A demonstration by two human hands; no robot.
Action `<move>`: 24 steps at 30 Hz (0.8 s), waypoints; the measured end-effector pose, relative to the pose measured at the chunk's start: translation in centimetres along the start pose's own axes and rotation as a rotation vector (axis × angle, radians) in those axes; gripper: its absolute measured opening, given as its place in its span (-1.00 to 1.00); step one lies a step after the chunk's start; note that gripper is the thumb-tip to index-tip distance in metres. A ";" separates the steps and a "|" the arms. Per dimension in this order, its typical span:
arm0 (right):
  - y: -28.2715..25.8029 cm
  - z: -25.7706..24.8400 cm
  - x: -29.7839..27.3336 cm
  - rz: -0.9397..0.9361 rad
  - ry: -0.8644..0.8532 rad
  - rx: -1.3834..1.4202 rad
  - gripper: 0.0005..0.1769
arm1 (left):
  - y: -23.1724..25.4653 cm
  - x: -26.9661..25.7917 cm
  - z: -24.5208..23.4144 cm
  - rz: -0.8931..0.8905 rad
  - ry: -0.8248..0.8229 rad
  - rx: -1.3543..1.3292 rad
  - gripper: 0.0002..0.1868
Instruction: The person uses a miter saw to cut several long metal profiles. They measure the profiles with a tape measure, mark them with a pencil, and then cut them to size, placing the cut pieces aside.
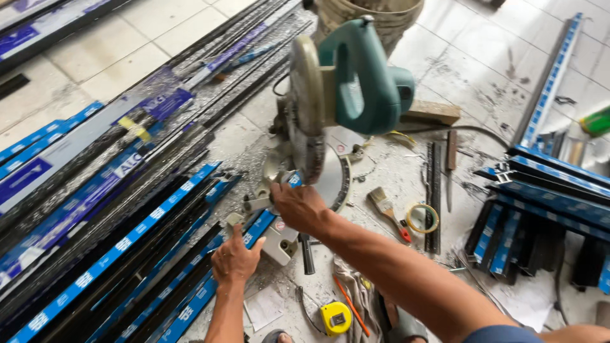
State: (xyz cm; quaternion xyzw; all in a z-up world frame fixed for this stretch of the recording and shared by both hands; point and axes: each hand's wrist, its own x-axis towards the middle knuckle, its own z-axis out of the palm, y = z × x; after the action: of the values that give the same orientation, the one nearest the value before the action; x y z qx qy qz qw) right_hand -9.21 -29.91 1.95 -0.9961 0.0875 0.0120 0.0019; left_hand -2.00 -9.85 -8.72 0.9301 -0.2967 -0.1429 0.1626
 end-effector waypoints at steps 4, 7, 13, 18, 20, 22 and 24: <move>-0.7 -0.6 0.4 -0.028 -0.072 -0.178 -0.76 | 0.4 0.1 -0.2 -0.038 -0.039 0.029 -0.21; -0.8 -1.1 0.1 0.066 -0.120 -0.165 -0.93 | 0.5 0.3 0.1 -0.058 -0.069 0.045 -0.26; -0.7 1.5 0.1 0.010 0.039 -0.010 -0.86 | 0.5 -0.3 -0.3 -0.066 -0.031 0.077 -0.20; -0.9 0.5 0.5 0.130 -0.034 0.128 -0.82 | 0.2 0.2 0.5 -0.072 -0.024 0.059 -0.26; -0.6 0.5 0.3 0.086 -0.008 0.128 -0.88 | 0.4 0.2 -0.1 -0.073 -0.031 0.068 -0.20; -0.6 0.8 0.1 0.042 0.008 0.135 -0.92 | 0.6 -0.1 -0.2 -0.080 -0.047 0.079 -0.14; -0.6 0.8 0.4 0.053 0.038 0.121 -0.88 | 0.7 0.1 -0.2 -0.046 0.018 0.035 -0.23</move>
State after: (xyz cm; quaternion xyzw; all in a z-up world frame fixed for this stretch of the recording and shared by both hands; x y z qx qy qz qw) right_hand -8.77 -29.42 1.14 -0.9915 0.1145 -0.0120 0.0602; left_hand -2.18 -10.39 -8.31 0.9407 -0.2761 -0.1330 0.1454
